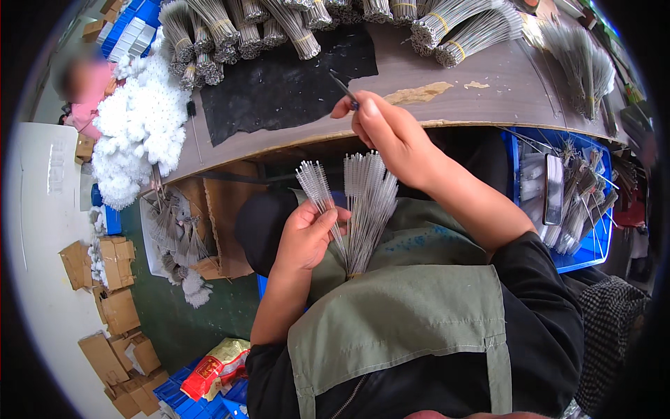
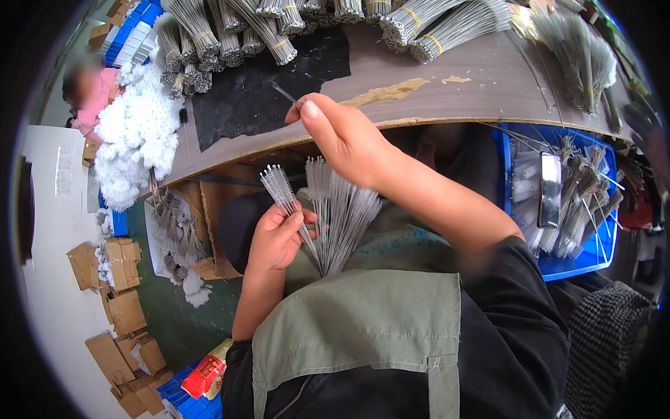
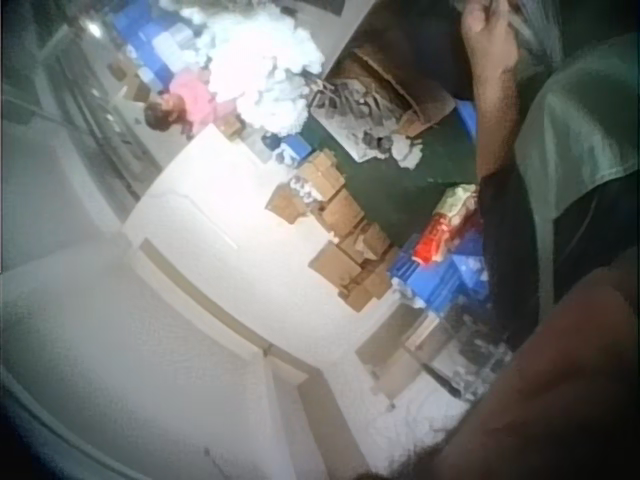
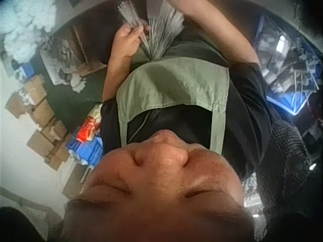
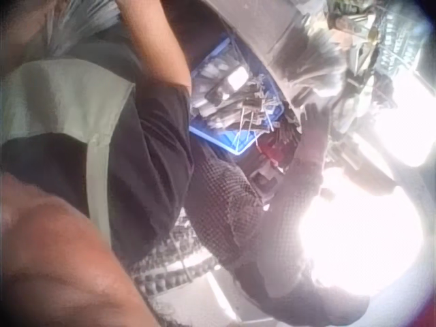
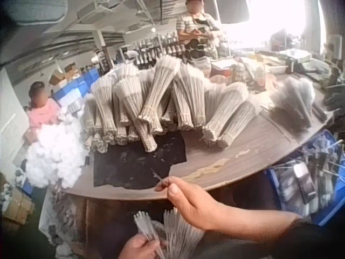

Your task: Inspecting, manual shaping, and quality trimming of manufactured wire brush bristles inside an assembly plant.

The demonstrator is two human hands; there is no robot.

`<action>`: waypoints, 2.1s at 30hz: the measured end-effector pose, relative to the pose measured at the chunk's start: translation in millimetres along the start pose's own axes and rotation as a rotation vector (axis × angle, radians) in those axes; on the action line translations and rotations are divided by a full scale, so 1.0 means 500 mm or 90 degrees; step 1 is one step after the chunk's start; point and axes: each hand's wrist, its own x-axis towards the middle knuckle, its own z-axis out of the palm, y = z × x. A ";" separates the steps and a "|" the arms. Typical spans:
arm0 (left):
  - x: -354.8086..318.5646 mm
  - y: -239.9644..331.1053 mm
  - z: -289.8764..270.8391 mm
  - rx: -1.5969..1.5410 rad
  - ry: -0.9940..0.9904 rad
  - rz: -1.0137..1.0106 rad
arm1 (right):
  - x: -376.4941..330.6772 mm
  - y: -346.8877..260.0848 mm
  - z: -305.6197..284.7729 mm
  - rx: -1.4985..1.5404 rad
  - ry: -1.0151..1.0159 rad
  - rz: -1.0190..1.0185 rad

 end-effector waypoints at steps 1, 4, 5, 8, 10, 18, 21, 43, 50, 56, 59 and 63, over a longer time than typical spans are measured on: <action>-0.002 0.001 0.002 0.001 0.002 -0.001 | -0.016 -0.025 0.003 -0.063 0.039 -0.084; -0.003 0.006 0.011 -0.014 0.019 0.001 | -0.077 -0.068 0.009 0.152 -0.125 0.111; 0.000 0.007 0.010 -0.005 0.019 -0.012 | -0.093 -0.078 0.006 0.265 -0.218 0.272; 0.005 0.014 0.020 0.004 -0.028 -0.004 | -0.130 -0.060 0.030 0.367 -0.252 0.490; 0.005 0.013 0.021 0.004 -0.075 0.019 | -0.146 -0.037 0.049 0.449 -0.210 0.572; 0.002 0.006 0.021 0.023 -0.016 0.036 | -0.147 -0.009 0.081 0.515 -0.142 0.550; 0.004 0.002 0.017 0.026 -0.022 0.049 | -0.145 -0.012 0.087 0.510 -0.136 0.532; 0.005 -0.001 0.010 0.017 -0.008 0.038 | -0.150 -0.005 0.097 0.523 -0.108 0.507; 0.006 -0.004 0.003 0.018 -0.006 0.038 | -0.151 -0.001 0.099 0.523 -0.111 0.496; 0.004 0.002 0.017 0.007 0.002 0.023 | -0.131 -0.017 0.071 0.432 -0.126 0.414; 0.002 -0.001 0.010 0.012 0.004 0.018 | -0.059 -0.029 0.011 0.134 -0.049 0.012; 0.003 -0.004 0.013 0.015 0.006 0.018 | 0.049 0.027 0.007 -0.144 -0.124 -0.064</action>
